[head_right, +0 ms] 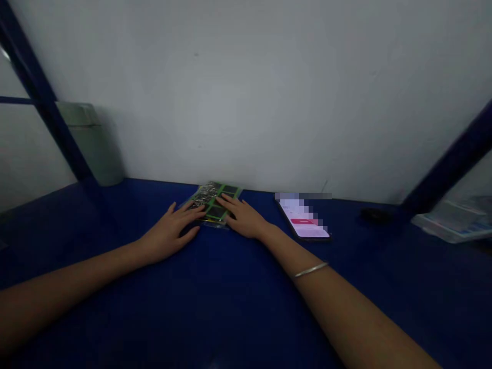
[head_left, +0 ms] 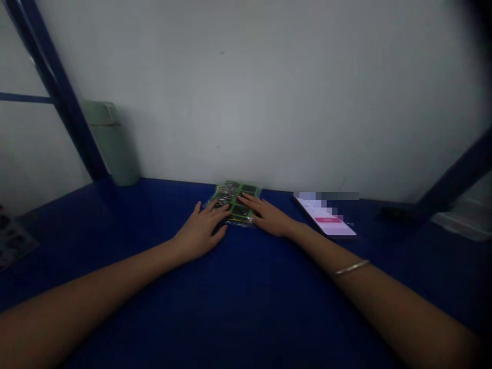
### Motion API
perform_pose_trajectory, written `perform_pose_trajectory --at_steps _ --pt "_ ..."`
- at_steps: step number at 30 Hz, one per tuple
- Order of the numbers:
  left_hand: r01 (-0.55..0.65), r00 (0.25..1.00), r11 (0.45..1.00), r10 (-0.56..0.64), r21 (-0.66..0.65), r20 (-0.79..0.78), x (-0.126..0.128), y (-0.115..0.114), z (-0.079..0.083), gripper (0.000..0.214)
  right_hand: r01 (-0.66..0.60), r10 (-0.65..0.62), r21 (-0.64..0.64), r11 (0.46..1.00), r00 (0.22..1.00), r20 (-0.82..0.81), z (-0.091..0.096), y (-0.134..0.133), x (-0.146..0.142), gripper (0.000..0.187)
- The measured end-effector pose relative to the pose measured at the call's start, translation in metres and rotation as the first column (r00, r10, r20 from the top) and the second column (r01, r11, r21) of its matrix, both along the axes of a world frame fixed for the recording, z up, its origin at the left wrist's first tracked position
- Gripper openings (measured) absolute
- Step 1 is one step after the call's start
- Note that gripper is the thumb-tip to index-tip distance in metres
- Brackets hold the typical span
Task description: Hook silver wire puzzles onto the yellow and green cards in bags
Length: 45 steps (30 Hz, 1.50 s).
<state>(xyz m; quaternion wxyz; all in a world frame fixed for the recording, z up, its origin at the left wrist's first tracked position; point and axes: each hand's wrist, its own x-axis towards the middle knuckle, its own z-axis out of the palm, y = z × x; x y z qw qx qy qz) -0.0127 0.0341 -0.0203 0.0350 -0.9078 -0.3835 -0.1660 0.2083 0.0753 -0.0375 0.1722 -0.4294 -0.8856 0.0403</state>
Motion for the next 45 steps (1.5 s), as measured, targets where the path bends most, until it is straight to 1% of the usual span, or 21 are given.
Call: perform_pose_trajectory --at_steps 3,6,8,10,12,13,15,17,18,20,24,27,30,33,35,38,41,43,45 --pt "-0.026 0.999 1.0 0.026 0.017 0.022 0.0 0.001 -0.001 0.036 0.008 -0.008 0.023 1.0 1.0 0.012 0.004 -0.001 -0.002 0.054" --pt "-0.024 0.999 0.998 0.022 0.051 0.032 0.0 -0.001 0.002 0.031 0.017 -0.018 0.054 0.998 1.0 0.022 0.01 -0.007 -0.003 0.052" --pt "0.014 0.999 0.995 -0.018 0.1 0.048 0.001 -0.005 0.008 0.028 0.012 -0.014 0.073 0.997 1.0 0.025 0.014 -0.016 -0.001 0.051" --pt "0.078 0.993 0.988 -0.09 0.133 0.081 0.006 -0.012 0.014 0.025 -0.008 0.006 0.081 0.997 0.999 0.034 0.017 -0.029 0.006 0.051" --pt "0.117 0.977 0.986 -0.135 0.117 0.167 0.014 -0.019 0.017 0.024 -0.05 0.046 0.076 0.996 0.997 0.058 0.02 -0.043 0.016 0.054" --pt "0.134 0.968 0.986 -0.151 0.094 0.201 0.018 -0.022 0.018 0.024 -0.096 0.091 0.062 0.993 0.992 0.089 0.021 -0.05 0.021 0.055" --pt "0.184 0.944 0.979 -0.2 0.084 0.263 0.026 -0.025 0.017 0.023 -0.163 0.158 0.029 0.986 0.979 0.129 0.023 -0.062 0.031 0.055" --pt "0.216 0.916 0.973 -0.232 0.087 0.328 0.031 -0.024 0.014 0.022 -0.202 0.199 0.004 0.979 0.968 0.154 0.023 -0.072 0.039 0.055" --pt "0.224 0.906 0.971 -0.24 0.085 0.35 0.033 -0.023 0.013 0.021 -0.206 0.203 -0.002 0.979 0.965 0.164 0.022 -0.075 0.042 0.053" --pt "0.225 0.898 0.972 -0.235 0.07 0.372 0.033 -0.019 0.01 0.02 -0.195 0.189 0.027 0.98 0.971 0.149 0.019 -0.081 0.045 0.051" --pt "0.187 0.931 0.982 -0.176 -0.002 0.32 0.031 -0.016 0.006 0.021 -0.18 0.164 0.154 0.971 0.98 0.114 0.01 -0.089 0.048 0.047" --pt "0.148 0.961 0.987 -0.131 -0.055 0.244 0.03 -0.022 0.004 0.025 -0.178 0.166 0.323 0.93 0.984 0.065 0.008 -0.094 0.047 0.04" --pt "0.161 0.978 0.984 -0.149 -0.081 0.145 0.029 -0.031 0.005 0.032 -0.176 0.188 0.432 0.885 0.982 0.016 0.01 -0.097 0.044 0.035" --pt "0.211 0.976 0.972 -0.203 -0.103 0.082 0.03 -0.037 0.006 0.038 -0.184 0.196 0.465 0.866 0.98 0.023 0.011 -0.098 0.042 0.035" --pt "0.229 0.97 0.966 -0.217 -0.115 0.107 0.03 -0.038 0.006 0.042 -0.19 0.196 0.477 0.858 0.98 0.038 0.012 -0.1 0.041 0.033" --pt "0.235 0.96 0.962 -0.209 -0.136 0.184 0.031 -0.035 0.004 0.045 -0.188 0.189 0.476 0.859 0.981 0.046 0.013 -0.102 0.04 0.032" --pt "0.238 0.959 0.962 -0.211 -0.133 0.189 0.03 -0.031 0.002 0.039 -0.179 0.173 0.486 0.855 0.983 0.059 0.014 -0.105 0.04 0.035" --pt "0.256 0.959 0.96 -0.238 -0.111 0.152 0.029 -0.029 0.003 0.034 -0.174 0.158 0.51 0.843 0.985 0.074 0.014 -0.107 0.041 0.037" --pt "0.274 0.958 0.96 -0.268 -0.06 0.099 0.028 -0.027 0.005 0.029 -0.17 0.145 0.521 0.836 0.985 0.09 0.014 -0.107 0.042 0.04"
